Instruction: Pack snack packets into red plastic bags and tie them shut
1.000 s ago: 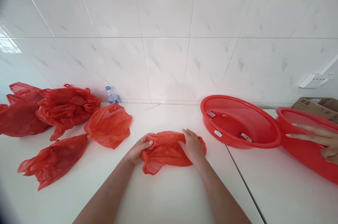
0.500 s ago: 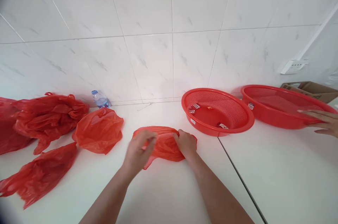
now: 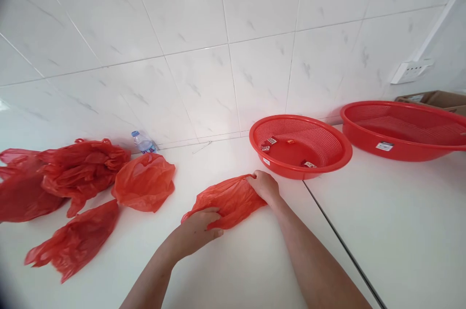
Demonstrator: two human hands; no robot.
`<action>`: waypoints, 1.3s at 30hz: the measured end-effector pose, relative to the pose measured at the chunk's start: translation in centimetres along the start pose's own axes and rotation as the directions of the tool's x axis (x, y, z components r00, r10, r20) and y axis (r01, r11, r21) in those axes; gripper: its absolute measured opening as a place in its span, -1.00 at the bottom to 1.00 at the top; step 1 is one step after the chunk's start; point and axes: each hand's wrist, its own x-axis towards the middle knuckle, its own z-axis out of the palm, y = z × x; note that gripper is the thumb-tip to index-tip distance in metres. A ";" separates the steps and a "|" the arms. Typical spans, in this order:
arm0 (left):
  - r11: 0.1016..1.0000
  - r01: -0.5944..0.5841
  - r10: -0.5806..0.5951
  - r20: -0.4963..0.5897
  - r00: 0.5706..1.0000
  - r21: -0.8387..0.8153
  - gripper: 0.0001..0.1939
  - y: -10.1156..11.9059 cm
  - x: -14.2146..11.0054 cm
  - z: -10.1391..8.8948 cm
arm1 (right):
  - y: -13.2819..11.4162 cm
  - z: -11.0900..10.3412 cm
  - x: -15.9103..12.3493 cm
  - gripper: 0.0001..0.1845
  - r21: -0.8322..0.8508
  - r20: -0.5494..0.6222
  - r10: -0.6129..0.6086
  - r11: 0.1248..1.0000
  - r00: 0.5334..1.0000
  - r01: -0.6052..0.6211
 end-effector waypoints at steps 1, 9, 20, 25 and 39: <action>1.000 0.003 -0.003 -0.005 1.000 -0.013 -0.65 0.3 -0.2 -0.2 | 0.0 -0.1 -0.1 -0.71 0.027 0.005 0.004 1.000 1.000 -0.004; 0.982 -0.171 0.187 -0.323 0.928 0.080 -0.68 0.9 1.3 -0.4 | -1.3 -3.7 -4.1 -0.40 0.063 -0.094 -0.153 0.985 0.984 0.159; 0.957 0.082 0.129 -0.658 0.741 0.280 -0.44 -2.5 2.4 -1.5 | -5.5 -0.8 -10.3 -0.70 0.058 0.006 -0.701 0.712 0.713 0.700; 0.949 0.189 -0.287 -0.450 0.846 -0.251 -0.38 -4.4 2.6 -1.9 | -3.0 2.7 -8.2 -0.44 -0.059 0.258 -0.653 0.725 0.712 0.687; 0.334 0.004 -0.481 -0.167 0.861 -0.942 -0.59 -4.2 4.7 0.4 | 2.4 -10.1 -6.2 -0.54 -0.338 -0.423 -0.497 0.862 0.758 0.377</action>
